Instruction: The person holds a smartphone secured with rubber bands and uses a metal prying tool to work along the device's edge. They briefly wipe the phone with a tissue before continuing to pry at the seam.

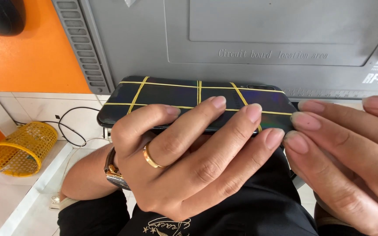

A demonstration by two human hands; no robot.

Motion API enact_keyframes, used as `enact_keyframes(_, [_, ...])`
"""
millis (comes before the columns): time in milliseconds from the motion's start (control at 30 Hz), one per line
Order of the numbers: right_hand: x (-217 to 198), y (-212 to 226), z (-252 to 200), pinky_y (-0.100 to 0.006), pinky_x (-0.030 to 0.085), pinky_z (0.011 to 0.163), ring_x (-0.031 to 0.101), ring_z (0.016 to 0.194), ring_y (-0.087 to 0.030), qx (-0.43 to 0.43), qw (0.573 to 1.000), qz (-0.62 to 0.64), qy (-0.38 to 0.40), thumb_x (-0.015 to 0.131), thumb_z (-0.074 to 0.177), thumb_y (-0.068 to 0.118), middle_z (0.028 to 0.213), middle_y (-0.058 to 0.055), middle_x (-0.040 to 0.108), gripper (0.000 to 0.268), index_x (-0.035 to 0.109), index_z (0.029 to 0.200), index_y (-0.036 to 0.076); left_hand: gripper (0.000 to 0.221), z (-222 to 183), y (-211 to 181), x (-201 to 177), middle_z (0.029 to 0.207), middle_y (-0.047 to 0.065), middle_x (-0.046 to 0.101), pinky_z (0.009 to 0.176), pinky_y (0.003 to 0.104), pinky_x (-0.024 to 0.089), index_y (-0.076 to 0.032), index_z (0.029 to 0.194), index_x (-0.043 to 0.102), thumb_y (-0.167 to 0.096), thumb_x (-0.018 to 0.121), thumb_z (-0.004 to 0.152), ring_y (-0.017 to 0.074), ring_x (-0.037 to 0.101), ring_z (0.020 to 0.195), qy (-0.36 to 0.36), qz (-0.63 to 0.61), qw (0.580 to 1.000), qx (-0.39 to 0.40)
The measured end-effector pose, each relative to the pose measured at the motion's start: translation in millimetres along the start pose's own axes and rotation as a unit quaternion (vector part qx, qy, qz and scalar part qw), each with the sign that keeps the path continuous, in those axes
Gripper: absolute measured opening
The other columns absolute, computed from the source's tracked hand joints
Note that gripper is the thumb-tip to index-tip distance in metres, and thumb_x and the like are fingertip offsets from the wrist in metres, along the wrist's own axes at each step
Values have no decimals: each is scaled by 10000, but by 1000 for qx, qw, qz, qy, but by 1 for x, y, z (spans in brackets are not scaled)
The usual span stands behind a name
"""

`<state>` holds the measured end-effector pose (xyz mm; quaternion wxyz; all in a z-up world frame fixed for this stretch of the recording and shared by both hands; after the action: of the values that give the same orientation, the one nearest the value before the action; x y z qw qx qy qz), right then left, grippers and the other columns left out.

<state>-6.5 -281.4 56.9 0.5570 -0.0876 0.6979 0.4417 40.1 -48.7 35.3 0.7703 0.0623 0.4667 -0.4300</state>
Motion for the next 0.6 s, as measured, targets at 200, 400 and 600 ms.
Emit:
enact_keyframes(200, [0, 15, 0, -684, 453, 1132, 820, 1260, -596, 26, 999, -18, 5, 744, 1138, -77, 1403, -324, 759, 237, 707, 1370, -45, 111, 0, 4, 0, 1074, -146, 807, 794, 252, 415, -327, 1062, 840, -287, 741, 1094, 57, 745, 918, -28, -9, 1000, 3])
enact_keyframes(400, [1, 19, -2, -684, 422, 1173, 834, 1237, -637, 6, 999, -49, -1, 820, 1159, -142, 1393, -381, 760, 254, 721, 1393, -124, 164, -2, 9, -6, 1117, -138, 830, 792, 245, 406, -300, 1154, 816, -251, 661, 1133, 54, 776, 943, -13, -10, 999, 36])
enact_keyframes(600, [-1, 21, 0, -676, 396, 1208, 814, 1245, -630, 0, 999, -38, -7, 809, 1158, -98, 1391, -398, 744, 252, 735, 1396, -138, 148, -3, 5, -12, 1126, -111, 835, 805, 254, 429, -261, 1164, 820, -225, 681, 1131, 71, 814, 934, -10, -22, 1000, 17])
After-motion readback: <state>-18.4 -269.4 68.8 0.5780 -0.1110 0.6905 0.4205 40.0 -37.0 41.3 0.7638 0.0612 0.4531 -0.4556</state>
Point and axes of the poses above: each hand's wrist, its own z-axis towards the middle knuckle, its own x-axis out of the palm, y = z × x, the point moved 4 cm from there along z, towards the middle knuckle
